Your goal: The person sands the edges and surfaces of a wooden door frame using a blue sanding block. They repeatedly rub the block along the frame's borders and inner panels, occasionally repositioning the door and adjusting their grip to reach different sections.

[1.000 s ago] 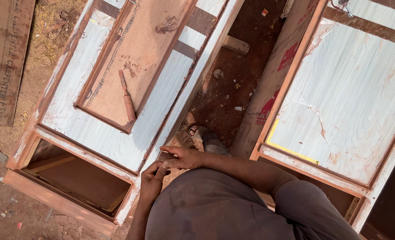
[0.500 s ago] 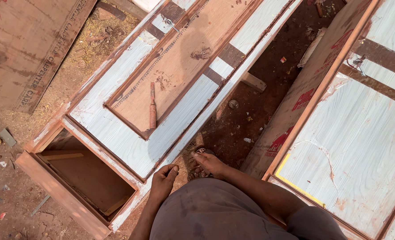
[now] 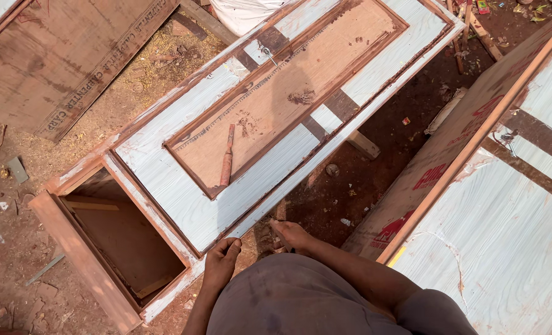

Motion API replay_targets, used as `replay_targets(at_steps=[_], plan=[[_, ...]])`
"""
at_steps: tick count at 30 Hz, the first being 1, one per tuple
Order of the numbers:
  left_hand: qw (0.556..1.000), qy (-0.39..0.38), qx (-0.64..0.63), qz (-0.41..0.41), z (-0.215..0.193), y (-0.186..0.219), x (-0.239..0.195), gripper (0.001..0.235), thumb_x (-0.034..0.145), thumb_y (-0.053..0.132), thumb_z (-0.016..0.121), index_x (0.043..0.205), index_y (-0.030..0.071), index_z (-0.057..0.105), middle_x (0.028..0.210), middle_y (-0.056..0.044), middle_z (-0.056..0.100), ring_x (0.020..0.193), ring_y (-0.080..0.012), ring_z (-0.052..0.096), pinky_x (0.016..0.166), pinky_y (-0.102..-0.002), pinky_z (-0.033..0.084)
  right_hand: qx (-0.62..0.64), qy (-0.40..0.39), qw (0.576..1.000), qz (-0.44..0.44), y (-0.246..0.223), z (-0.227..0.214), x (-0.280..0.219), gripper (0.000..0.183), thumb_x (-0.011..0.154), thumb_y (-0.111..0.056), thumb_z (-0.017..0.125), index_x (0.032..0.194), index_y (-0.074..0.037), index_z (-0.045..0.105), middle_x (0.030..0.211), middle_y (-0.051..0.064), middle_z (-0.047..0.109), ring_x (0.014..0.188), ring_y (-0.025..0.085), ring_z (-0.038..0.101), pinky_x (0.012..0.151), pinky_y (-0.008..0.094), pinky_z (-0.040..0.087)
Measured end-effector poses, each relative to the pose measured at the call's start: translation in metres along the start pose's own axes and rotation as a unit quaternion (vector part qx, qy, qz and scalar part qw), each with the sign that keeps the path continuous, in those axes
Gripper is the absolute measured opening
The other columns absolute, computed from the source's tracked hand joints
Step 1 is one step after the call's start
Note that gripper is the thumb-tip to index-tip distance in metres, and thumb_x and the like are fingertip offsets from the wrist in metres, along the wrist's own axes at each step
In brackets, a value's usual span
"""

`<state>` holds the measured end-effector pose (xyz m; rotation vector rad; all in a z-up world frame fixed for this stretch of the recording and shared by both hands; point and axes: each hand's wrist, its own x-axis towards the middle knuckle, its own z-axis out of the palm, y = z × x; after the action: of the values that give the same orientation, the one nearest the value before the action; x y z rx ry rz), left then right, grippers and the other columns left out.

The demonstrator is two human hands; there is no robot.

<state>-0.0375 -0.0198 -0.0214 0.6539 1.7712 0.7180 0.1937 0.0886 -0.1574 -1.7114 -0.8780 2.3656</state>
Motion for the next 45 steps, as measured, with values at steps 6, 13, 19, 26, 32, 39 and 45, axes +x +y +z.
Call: replay_targets(at_steps=[6,13,19,26,32,39,45], plan=[[1.000,0.012,-0.022,-0.015,-0.003,-0.021,0.000,0.038,0.096,0.040,0.065,0.109,0.006,0.077,0.087,-0.003,0.071,0.065,-0.0117,0.052,0.062,-0.031,0.047,-0.012,-0.023,1.000,-0.009,0.007,-0.001,0.000,0.054,0.105,-0.047,0.050,0.139,-0.005,0.055,0.118,0.012,0.063,0.084,0.021,0.072,0.063,0.038,0.061],[0.998,-0.013,-0.050,0.045,0.007,-0.047,0.018,0.038,0.097,0.038,0.068,0.109,0.004,0.077,0.081,-0.001,0.069,0.069,-0.0074,0.058,0.065,-0.029,0.051,0.027,0.027,0.999,0.001,0.024,-0.013,0.004,0.057,0.102,-0.050,0.051,0.133,-0.002,0.059,0.112,0.013,0.064,0.085,0.023,0.070,0.067,0.042,0.062],[0.996,-0.084,0.012,-0.031,0.019,-0.023,0.011,0.031,0.100,0.037,0.060,0.107,0.009,0.071,0.077,-0.004,0.067,0.061,-0.0165,0.055,0.061,-0.035,0.048,-0.024,0.031,0.999,-0.018,0.019,-0.030,-0.032,0.071,0.098,-0.056,0.055,0.142,0.000,0.057,0.120,0.017,0.072,0.096,0.027,0.075,0.083,0.044,0.061],[0.998,-0.043,0.019,0.040,0.038,-0.007,0.043,0.032,0.099,0.036,0.064,0.099,0.005,0.074,0.079,-0.005,0.070,0.066,-0.0118,0.062,0.065,-0.034,0.052,-0.164,0.010,0.982,-0.097,-0.026,-0.059,-0.026,0.071,0.095,-0.059,0.048,0.144,-0.008,0.055,0.121,0.012,0.072,0.105,0.022,0.072,0.088,0.040,0.060],[0.998,-0.064,-0.015,0.012,0.061,0.038,0.056,0.037,0.099,0.040,0.065,0.100,0.004,0.074,0.077,-0.007,0.071,0.068,-0.0133,0.067,0.067,-0.035,0.054,-0.090,0.057,0.994,-0.012,-0.070,-0.086,-0.011,0.077,0.102,-0.059,0.050,0.134,0.009,0.067,0.114,0.020,0.072,0.096,0.028,0.070,0.082,0.043,0.058],[0.999,-0.039,0.034,0.007,0.084,0.061,0.072,0.039,0.097,0.042,0.065,0.113,0.008,0.074,0.085,-0.009,0.074,0.075,-0.0151,0.068,0.072,-0.035,0.054,0.114,0.123,0.982,0.086,-0.076,-0.132,0.010,0.063,0.098,-0.054,0.057,0.138,-0.006,0.051,0.106,0.009,0.057,0.085,0.025,0.061,0.068,0.046,0.049],[0.995,-0.053,0.079,0.006,0.082,0.052,0.102,0.036,0.095,0.034,0.064,0.111,0.004,0.076,0.091,-0.009,0.079,0.080,-0.0166,0.071,0.076,-0.035,0.056,0.135,0.185,0.970,0.078,-0.059,-0.178,0.056,0.067,0.101,-0.053,0.051,0.152,-0.012,0.035,0.117,0.009,0.056,0.085,0.024,0.062,0.070,0.046,0.055]])
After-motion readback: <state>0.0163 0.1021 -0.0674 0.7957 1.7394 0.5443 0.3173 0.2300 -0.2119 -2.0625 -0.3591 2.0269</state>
